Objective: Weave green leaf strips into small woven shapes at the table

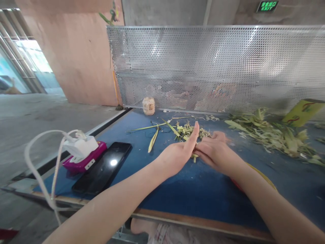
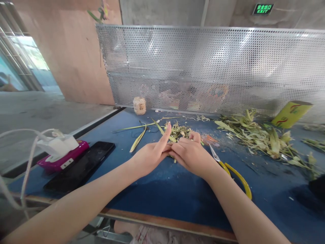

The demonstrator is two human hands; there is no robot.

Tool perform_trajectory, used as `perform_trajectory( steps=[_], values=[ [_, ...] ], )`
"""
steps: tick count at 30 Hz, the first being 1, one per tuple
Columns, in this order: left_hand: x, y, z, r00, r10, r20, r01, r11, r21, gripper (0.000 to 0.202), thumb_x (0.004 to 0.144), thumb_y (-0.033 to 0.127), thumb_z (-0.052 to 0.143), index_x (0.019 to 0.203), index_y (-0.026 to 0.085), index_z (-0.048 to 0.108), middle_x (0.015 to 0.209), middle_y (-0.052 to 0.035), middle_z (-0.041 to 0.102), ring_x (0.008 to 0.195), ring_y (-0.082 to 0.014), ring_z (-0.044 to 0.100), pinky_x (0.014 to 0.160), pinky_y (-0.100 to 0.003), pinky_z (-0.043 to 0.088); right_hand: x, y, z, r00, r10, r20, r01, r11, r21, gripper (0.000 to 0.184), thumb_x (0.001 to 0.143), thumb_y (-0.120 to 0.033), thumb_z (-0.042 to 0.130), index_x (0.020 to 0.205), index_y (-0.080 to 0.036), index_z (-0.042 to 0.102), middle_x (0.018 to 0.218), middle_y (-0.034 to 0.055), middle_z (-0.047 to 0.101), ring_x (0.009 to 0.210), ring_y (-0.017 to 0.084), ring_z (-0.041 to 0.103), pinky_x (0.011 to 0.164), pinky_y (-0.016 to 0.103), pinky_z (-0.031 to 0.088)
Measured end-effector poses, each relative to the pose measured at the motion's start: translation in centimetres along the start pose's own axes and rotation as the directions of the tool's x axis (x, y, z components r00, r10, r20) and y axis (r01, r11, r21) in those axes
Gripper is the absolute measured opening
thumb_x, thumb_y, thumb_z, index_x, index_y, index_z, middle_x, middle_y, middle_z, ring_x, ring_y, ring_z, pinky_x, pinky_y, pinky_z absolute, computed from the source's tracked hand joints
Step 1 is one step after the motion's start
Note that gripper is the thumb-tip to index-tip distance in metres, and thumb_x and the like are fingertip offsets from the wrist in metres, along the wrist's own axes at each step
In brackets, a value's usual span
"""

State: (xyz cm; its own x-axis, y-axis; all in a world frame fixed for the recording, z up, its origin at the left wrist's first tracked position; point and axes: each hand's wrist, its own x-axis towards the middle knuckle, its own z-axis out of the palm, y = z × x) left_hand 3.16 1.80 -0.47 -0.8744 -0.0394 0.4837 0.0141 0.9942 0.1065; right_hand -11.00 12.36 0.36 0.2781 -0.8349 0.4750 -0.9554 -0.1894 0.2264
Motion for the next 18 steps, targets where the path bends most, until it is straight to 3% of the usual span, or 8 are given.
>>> perform_trajectory(
  steps=[8, 14, 18],
  values=[
    [0.19, -0.21, -0.04, 1.0, -0.021, 0.016, 0.021, 0.999, -0.034, 0.065, 0.086, 0.02, 0.034, 0.134, 0.015, -0.011, 0.085, -0.0029, 0.064, 0.081, -0.0145, 0.06, 0.068, -0.025, 0.047, 0.0, 0.14, 0.4, 1.0, -0.014, -0.023, 0.012, 0.999, -0.051, 0.031, 0.086, -0.015, 0.03, 0.061, -0.016, 0.049, 0.055, 0.0009, 0.045, 0.056, 0.013, 0.037, 0.069, 0.032, 0.023],
    [0.23, -0.3, -0.13, 0.998, 0.002, -0.055, -0.003, 1.0, -0.021, 0.065, 0.085, 0.018, 0.034, 0.135, 0.022, -0.009, 0.09, -0.0026, 0.061, 0.084, -0.0152, 0.058, 0.07, -0.026, 0.047, 0.19, -0.16, 0.39, 0.995, 0.09, 0.034, -0.094, 0.977, 0.193, 0.03, 0.089, -0.018, 0.027, 0.064, -0.016, 0.044, 0.059, -0.0017, 0.047, 0.055, 0.01, 0.037, 0.072, 0.03, 0.024],
    [0.2, -0.38, -0.03, 1.0, 0.009, -0.025, -0.01, 0.999, -0.036, 0.069, 0.085, 0.015, 0.032, 0.133, 0.02, -0.018, 0.089, -0.0031, 0.062, 0.085, -0.0152, 0.058, 0.072, -0.027, 0.046, 0.22, -0.35, 0.17, 0.993, 0.097, 0.061, -0.106, 0.98, 0.169, 0.03, 0.089, -0.02, 0.027, 0.067, -0.016, 0.047, 0.06, -0.001, 0.049, 0.056, 0.011, 0.039, 0.073, 0.031, 0.023]
  ],
)
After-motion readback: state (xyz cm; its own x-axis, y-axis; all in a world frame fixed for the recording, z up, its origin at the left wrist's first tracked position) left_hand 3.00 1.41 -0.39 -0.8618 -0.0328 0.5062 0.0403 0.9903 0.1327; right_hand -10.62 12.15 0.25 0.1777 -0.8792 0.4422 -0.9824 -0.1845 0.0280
